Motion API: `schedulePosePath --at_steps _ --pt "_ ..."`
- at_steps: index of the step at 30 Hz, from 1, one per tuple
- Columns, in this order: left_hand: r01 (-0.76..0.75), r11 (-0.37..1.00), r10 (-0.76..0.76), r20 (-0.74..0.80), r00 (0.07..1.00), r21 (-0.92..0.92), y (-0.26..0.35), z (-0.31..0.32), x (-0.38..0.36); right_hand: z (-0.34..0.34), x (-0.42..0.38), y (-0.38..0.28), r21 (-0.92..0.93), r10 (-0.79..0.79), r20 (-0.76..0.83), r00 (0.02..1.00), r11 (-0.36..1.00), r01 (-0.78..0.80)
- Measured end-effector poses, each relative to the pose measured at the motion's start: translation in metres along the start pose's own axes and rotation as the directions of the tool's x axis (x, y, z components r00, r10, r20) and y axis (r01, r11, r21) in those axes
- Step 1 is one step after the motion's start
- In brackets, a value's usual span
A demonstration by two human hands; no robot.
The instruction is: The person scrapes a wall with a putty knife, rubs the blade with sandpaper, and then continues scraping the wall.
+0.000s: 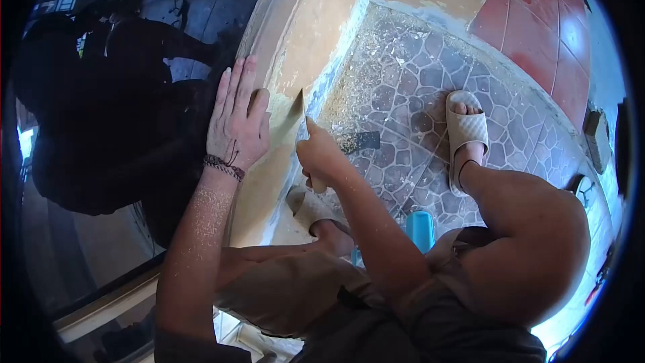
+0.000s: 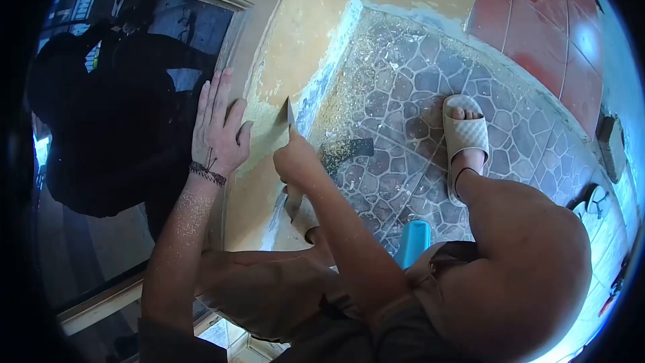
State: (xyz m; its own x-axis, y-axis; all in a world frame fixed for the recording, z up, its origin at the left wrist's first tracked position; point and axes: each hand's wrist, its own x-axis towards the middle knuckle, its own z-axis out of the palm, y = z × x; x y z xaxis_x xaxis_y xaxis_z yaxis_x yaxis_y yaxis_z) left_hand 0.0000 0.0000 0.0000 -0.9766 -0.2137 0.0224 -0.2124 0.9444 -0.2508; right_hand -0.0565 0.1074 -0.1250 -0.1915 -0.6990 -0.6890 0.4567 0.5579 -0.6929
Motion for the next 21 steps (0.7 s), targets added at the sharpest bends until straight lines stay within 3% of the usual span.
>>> schedulePosePath --at_steps 2,5,9,12,15,18,21 --pt "-0.007 1.000 0.007 -0.016 1.000 0.007 0.001 -0.001 -0.004 0.002 0.012 0.011 -0.049 -0.075 -0.096 0.993 0.996 0.071" --pt "-0.011 1.000 0.012 0.018 1.000 -0.008 0.002 -0.004 -0.003 -0.017 -0.019 -0.013 0.260 0.068 0.081 0.994 0.962 -0.087" --pt "-0.012 1.000 0.012 0.026 1.000 -0.003 -0.001 0.000 0.000 -0.015 -0.022 -0.020 0.216 0.093 0.079 0.992 0.970 -0.109" --pt "-0.016 1.000 0.016 0.059 0.998 0.006 0.000 0.002 -0.001 -0.008 0.030 -0.005 0.375 0.073 0.152 0.986 0.919 -0.126" --pt "-0.013 1.000 0.012 0.060 0.998 0.012 0.000 0.001 0.001 -0.009 0.043 -0.008 0.390 0.137 0.163 0.977 0.901 -0.191" --pt "-0.013 1.000 0.012 0.068 0.998 0.015 0.000 0.002 0.000 0.002 0.028 -0.004 0.153 0.004 0.038 0.999 0.988 -0.010" --pt "-0.007 1.000 0.006 0.079 0.997 0.012 -0.001 0.002 0.000 0.006 0.020 -0.013 0.325 0.078 -0.099 0.992 0.945 -0.042"
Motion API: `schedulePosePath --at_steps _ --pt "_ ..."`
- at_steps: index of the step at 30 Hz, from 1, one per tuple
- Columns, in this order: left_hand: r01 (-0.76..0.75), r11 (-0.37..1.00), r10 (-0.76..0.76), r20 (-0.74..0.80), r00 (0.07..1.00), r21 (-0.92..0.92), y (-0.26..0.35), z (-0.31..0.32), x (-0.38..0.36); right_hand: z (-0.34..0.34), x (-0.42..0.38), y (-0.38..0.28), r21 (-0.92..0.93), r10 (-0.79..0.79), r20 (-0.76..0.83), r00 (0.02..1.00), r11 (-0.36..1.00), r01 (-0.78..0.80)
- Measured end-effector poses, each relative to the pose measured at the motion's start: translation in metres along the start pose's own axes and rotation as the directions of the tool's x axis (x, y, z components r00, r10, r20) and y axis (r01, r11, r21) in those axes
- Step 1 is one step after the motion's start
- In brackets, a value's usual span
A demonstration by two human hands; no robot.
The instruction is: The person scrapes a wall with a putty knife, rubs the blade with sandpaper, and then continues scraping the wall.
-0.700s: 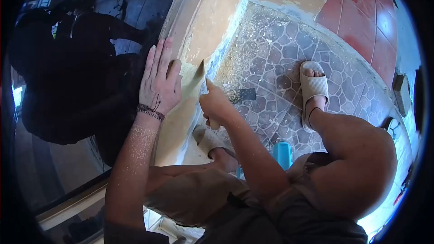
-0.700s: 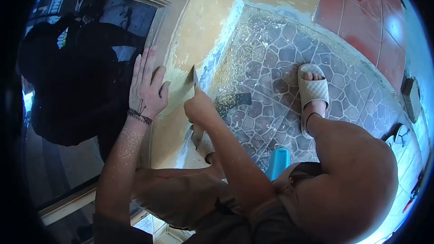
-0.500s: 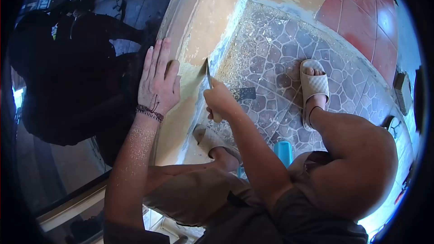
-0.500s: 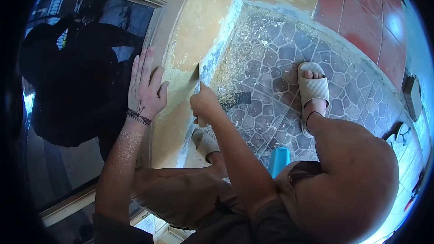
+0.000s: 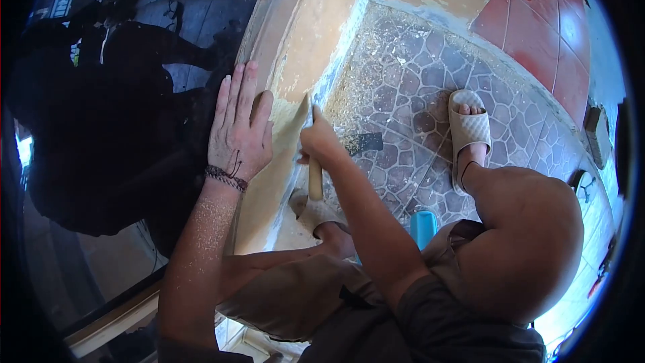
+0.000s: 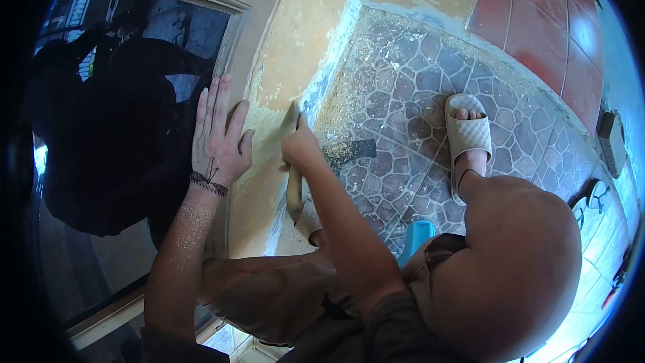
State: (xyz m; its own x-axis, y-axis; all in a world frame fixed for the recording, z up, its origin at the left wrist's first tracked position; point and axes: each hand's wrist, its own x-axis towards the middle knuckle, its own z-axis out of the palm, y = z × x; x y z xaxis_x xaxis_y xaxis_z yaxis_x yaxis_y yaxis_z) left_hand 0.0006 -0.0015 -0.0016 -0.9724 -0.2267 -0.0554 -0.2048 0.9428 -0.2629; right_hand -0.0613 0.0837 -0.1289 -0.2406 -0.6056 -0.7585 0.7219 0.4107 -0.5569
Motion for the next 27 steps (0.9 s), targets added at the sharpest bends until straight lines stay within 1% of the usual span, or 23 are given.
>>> schedulePosePath --at_steps 1,4,8,9,11,12,13,16,17,20,21,24,25,27 --pt "-0.001 1.000 0.001 -0.003 1.000 -0.002 -0.001 0.000 0.000 -0.003 0.017 -0.001 -0.064 -0.067 0.030 0.997 0.996 0.069" --pt "0.002 1.000 -0.002 0.004 1.000 -0.019 0.001 0.000 0.000 -0.011 0.037 -0.010 -0.129 0.047 0.108 0.993 0.991 -0.033" --pt "0.010 0.999 -0.010 -0.006 1.000 -0.042 -0.001 -0.001 0.000 -0.004 0.021 -0.007 -0.268 -0.037 0.035 0.999 0.962 0.045" --pt "0.014 0.999 -0.014 -0.010 1.000 -0.045 -0.002 -0.001 0.000 -0.003 0.035 -0.001 -0.303 -0.046 0.015 0.999 0.952 0.048" --pt "0.010 0.998 -0.011 -0.011 1.000 -0.058 -0.001 -0.001 0.001 -0.012 0.064 0.002 -0.395 0.047 0.085 0.995 0.919 -0.009" --pt "0.007 0.998 -0.008 -0.012 1.000 -0.063 0.000 0.000 -0.001 -0.018 0.064 -0.003 -0.438 0.090 0.114 0.989 0.899 -0.032" --pt "0.006 0.998 -0.008 -0.022 1.000 -0.065 -0.001 0.001 0.000 -0.022 0.058 -0.005 -0.454 0.060 0.163 0.985 0.891 0.021" --pt "0.016 0.998 -0.017 -0.012 1.000 -0.055 -0.001 0.000 0.001 -0.007 0.028 0.000 -0.360 -0.066 -0.006 0.998 0.931 0.059" --pt "0.019 0.999 -0.019 0.004 1.000 -0.046 -0.002 -0.001 0.000 -0.005 0.027 -0.006 -0.354 -0.072 -0.027 0.997 0.933 0.058" --pt "0.005 0.999 -0.006 -0.015 1.000 -0.037 -0.002 0.000 0.000 -0.022 0.065 -0.001 -0.414 0.037 0.096 0.995 0.910 0.006" --pt "0.001 0.999 -0.002 -0.023 1.000 -0.047 -0.001 0.001 0.000 -0.025 0.064 -0.008 -0.506 0.081 0.125 0.989 0.862 -0.007" --pt "0.008 0.998 -0.010 -0.041 0.999 -0.062 -0.003 0.001 0.000 -0.017 0.035 -0.010 -0.490 0.010 0.075 0.997 0.871 0.028" --pt "0.011 0.998 -0.013 -0.033 0.999 -0.062 -0.003 0.000 0.001 -0.017 0.041 -0.010 -0.519 0.034 0.108 0.994 0.854 0.027" --pt "0.008 0.998 -0.010 -0.020 1.000 -0.058 -0.002 0.000 -0.003 -0.014 0.053 -0.005 -0.478 0.023 0.054 0.998 0.878 0.006"
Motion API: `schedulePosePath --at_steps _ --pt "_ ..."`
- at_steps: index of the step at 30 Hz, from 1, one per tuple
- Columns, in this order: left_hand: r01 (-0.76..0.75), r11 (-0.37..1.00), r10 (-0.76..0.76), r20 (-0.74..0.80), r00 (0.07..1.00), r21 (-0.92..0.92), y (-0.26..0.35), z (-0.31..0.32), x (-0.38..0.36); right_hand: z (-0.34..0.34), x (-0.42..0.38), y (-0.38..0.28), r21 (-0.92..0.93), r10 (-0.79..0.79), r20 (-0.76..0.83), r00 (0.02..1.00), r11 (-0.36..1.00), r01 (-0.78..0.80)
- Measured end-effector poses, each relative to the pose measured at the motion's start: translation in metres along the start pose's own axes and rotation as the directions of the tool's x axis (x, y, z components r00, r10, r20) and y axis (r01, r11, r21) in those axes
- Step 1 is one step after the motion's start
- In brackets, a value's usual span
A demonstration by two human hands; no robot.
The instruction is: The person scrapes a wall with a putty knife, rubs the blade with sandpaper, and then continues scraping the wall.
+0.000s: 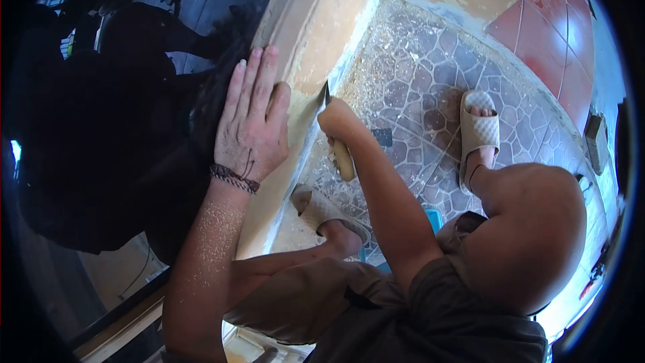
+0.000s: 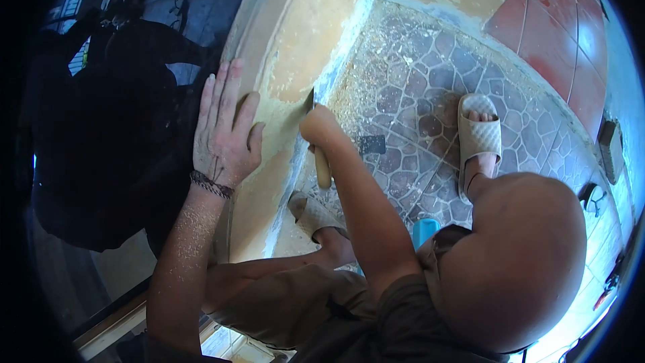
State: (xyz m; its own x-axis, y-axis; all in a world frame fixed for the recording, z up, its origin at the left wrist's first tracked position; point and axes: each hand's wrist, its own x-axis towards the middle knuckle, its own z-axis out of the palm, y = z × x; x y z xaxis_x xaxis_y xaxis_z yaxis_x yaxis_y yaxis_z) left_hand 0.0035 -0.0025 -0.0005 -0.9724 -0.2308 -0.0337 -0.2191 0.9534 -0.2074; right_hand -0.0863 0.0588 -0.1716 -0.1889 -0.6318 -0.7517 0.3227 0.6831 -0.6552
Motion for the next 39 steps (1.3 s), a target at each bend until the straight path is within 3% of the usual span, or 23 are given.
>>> schedulePosePath --at_steps 5,6,9,10,13,18,19,21,24,27,28,32,39 --pt "-0.006 1.000 0.006 -0.006 1.000 0.027 -0.001 0.002 0.002 0.002 0.002 0.005 -0.024 -0.045 -0.019 0.999 0.999 0.044" --pt "-0.006 1.000 0.006 -0.012 1.000 0.019 -0.001 0.001 0.003 0.004 -0.004 0.002 0.049 -0.009 -0.064 0.998 0.999 0.012" --pt "-0.007 1.000 0.007 -0.007 1.000 0.004 0.001 0.001 0.000 -0.003 0.017 0.004 0.071 -0.046 -0.010 0.999 0.996 0.047" --pt "-0.010 1.000 0.010 -0.007 1.000 0.007 0.000 0.001 0.001 -0.007 0.026 0.003 0.035 0.047 0.025 0.999 0.998 -0.048" --pt "-0.009 1.000 0.009 -0.015 1.000 0.016 0.000 0.001 0.003 -0.004 0.008 0.004 0.065 -0.058 -0.061 0.996 0.996 0.062" --pt "-0.007 1.000 0.007 -0.012 1.000 0.006 0.000 0.002 0.001 0.000 0.017 0.004 0.146 -0.053 -0.065 0.996 0.987 0.062" --pt "-0.009 1.000 0.009 -0.009 1.000 0.009 0.000 0.003 0.001 -0.007 0.026 0.003 0.077 0.000 -0.029 1.000 0.997 0.002" --pt "-0.013 1.000 0.013 -0.014 1.000 0.012 -0.001 0.001 0.004 -0.009 0.025 0.006 0.060 -0.031 -0.008 0.999 0.998 0.032" --pt "-0.001 1.000 0.001 0.001 1.000 0.008 0.000 0.000 0.003 0.005 0.000 0.000 0.107 -0.035 -0.135 0.990 0.993 0.050" --pt "-0.015 1.000 0.015 -0.019 1.000 0.003 -0.001 0.001 0.003 -0.008 0.019 0.003 0.118 -0.068 -0.040 0.997 0.990 0.073" --pt "-0.018 1.000 0.018 -0.020 1.000 0.000 0.000 0.002 0.001 -0.016 0.023 -0.001 0.059 0.026 -0.004 1.000 0.998 -0.026" --pt "-0.008 1.000 0.008 -0.020 1.000 -0.004 -0.001 0.001 0.003 -0.006 0.002 0.000 0.028 -0.115 -0.151 0.982 0.992 0.121" --pt "-0.014 1.000 0.014 -0.026 1.000 0.003 -0.002 0.003 0.002 -0.017 0.004 -0.009 0.102 -0.048 -0.076 0.996 0.993 0.056"
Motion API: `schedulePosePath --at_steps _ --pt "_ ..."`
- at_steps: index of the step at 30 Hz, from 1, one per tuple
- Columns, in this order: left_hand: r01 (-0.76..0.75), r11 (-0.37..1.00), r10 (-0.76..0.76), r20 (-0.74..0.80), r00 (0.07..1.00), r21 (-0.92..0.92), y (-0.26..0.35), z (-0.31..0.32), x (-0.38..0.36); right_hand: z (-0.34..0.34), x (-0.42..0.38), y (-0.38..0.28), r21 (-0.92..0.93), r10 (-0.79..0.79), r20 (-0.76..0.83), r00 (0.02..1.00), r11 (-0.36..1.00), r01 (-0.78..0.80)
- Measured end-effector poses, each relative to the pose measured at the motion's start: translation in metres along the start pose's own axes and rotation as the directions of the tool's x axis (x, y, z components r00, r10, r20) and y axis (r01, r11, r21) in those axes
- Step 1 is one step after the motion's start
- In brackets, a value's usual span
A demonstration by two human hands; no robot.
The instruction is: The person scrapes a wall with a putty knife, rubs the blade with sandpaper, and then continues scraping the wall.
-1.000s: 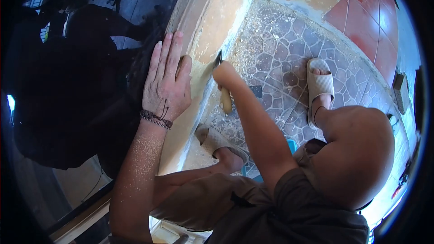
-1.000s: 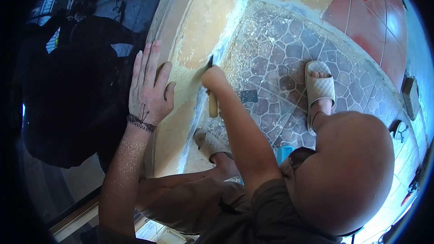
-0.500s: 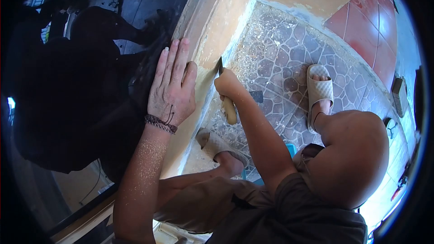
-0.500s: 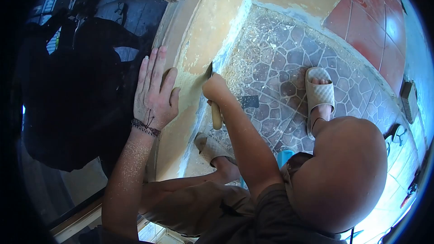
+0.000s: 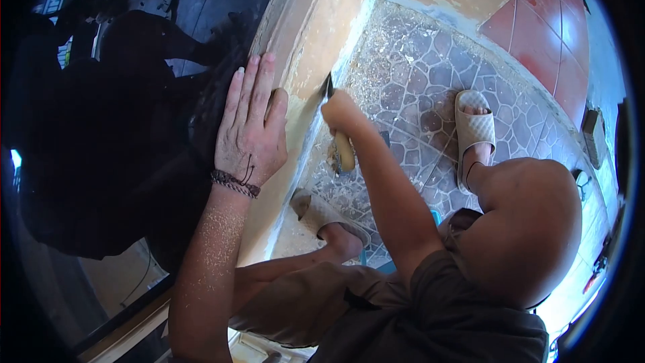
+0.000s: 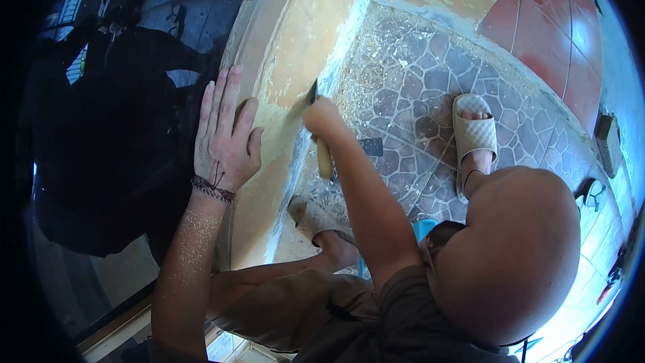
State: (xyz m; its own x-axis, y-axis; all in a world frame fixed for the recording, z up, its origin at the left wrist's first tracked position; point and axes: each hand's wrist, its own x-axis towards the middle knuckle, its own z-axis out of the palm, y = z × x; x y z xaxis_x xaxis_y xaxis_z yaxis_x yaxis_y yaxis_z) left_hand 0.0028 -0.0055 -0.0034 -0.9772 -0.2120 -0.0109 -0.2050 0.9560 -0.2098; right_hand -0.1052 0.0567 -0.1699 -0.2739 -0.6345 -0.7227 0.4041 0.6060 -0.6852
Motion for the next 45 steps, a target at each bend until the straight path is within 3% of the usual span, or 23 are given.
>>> schedulePosePath --at_steps 1,5,9,10,12,15,18,20,21,23,26,28,30,33,36,39,41,42,44,45 --pt "0.006 1.000 -0.006 0.004 1.000 0.000 0.000 -0.001 0.000 0.002 -0.018 -0.005 0.014 -0.070 -0.002 0.998 0.997 0.070" --pt "0.010 1.000 -0.010 0.015 1.000 0.002 0.002 -0.002 0.001 0.008 -0.005 -0.001 0.039 0.057 -0.005 0.998 0.998 -0.056" --pt "0.014 1.000 -0.014 -0.004 1.000 0.002 0.004 -0.003 0.002 0.007 0.003 0.005 -0.049 0.043 0.027 0.999 0.998 -0.042" --pt "0.016 1.000 -0.016 -0.004 1.000 0.003 0.004 -0.003 0.002 0.010 0.004 0.006 -0.104 -0.020 -0.023 1.000 0.994 0.017" --pt "0.018 1.000 -0.018 -0.005 1.000 0.001 0.004 -0.003 0.004 0.013 0.010 0.001 0.013 0.150 -0.052 0.987 0.989 -0.150" --pt "0.007 1.000 -0.007 0.011 1.000 0.028 0.005 -0.004 0.002 0.000 0.073 0.021 -0.406 0.063 0.322 0.945 0.911 0.077" --pt "0.020 1.000 -0.020 0.001 1.000 0.010 0.006 -0.004 0.002 0.012 0.016 0.013 -0.080 -0.053 0.018 0.998 0.995 0.054" --pt "0.017 1.000 -0.017 -0.002 1.000 0.019 0.004 -0.004 0.005 0.026 0.042 0.027 -0.247 -0.148 0.025 0.989 0.957 0.150" --pt "0.013 1.000 -0.014 0.005 1.000 0.019 0.005 -0.004 0.003 0.020 0.059 0.025 -0.352 -0.142 0.132 0.981 0.919 0.180" --pt "0.003 0.999 -0.003 0.001 1.000 0.033 0.006 -0.001 0.000 0.009 0.057 0.027 -0.145 0.043 0.068 0.997 0.989 -0.033" --pt "0.004 1.000 -0.004 -0.012 1.000 0.030 0.004 -0.003 0.002 0.007 0.031 0.031 0.160 0.050 -0.110 0.993 0.987 -0.032" --pt "0.015 0.999 -0.015 -0.009 1.000 0.034 0.004 -0.002 0.000 0.013 0.014 0.046 0.230 0.149 -0.054 0.987 0.964 -0.133" --pt "0.007 0.998 -0.007 -0.003 1.000 0.057 0.003 0.000 0.000 0.014 0.006 0.080 0.284 0.172 0.212 0.962 0.931 -0.229" --pt "0.007 0.997 -0.009 0.024 1.000 0.076 0.004 -0.002 0.002 0.040 -0.017 0.099 0.640 0.437 0.141 0.888 0.644 -0.418" --pt "0.003 0.997 -0.004 0.016 1.000 0.080 0.003 0.000 0.000 0.043 -0.040 0.089 0.461 0.450 0.251 0.857 0.723 -0.514" --pt "-0.002 0.994 -0.001 0.027 1.000 0.105 0.005 0.001 0.001 0.053 -0.041 0.078 0.279 0.376 0.056 0.925 0.884 -0.376" --pt "0.001 0.992 -0.007 0.051 0.999 0.127 0.007 0.002 0.001 0.038 -0.060 0.051 0.380 0.246 0.088 0.965 0.887 -0.261" --pt "-0.074 0.981 0.059 0.084 0.995 0.182 0.008 0.002 0.001 0.031 -0.068 0.039 0.431 0.178 0.098 0.979 0.879 -0.202" --pt "-0.224 0.934 0.183 0.162 0.970 0.280 0.008 0.001 0.002 0.030 -0.072 0.032 0.301 0.179 0.044 0.983 0.936 -0.183" --pt "-0.209 0.941 0.156 0.207 0.966 0.265 0.008 -0.001 0.001 0.032 -0.072 0.029 0.233 0.178 0.017 0.984 0.956 -0.176"
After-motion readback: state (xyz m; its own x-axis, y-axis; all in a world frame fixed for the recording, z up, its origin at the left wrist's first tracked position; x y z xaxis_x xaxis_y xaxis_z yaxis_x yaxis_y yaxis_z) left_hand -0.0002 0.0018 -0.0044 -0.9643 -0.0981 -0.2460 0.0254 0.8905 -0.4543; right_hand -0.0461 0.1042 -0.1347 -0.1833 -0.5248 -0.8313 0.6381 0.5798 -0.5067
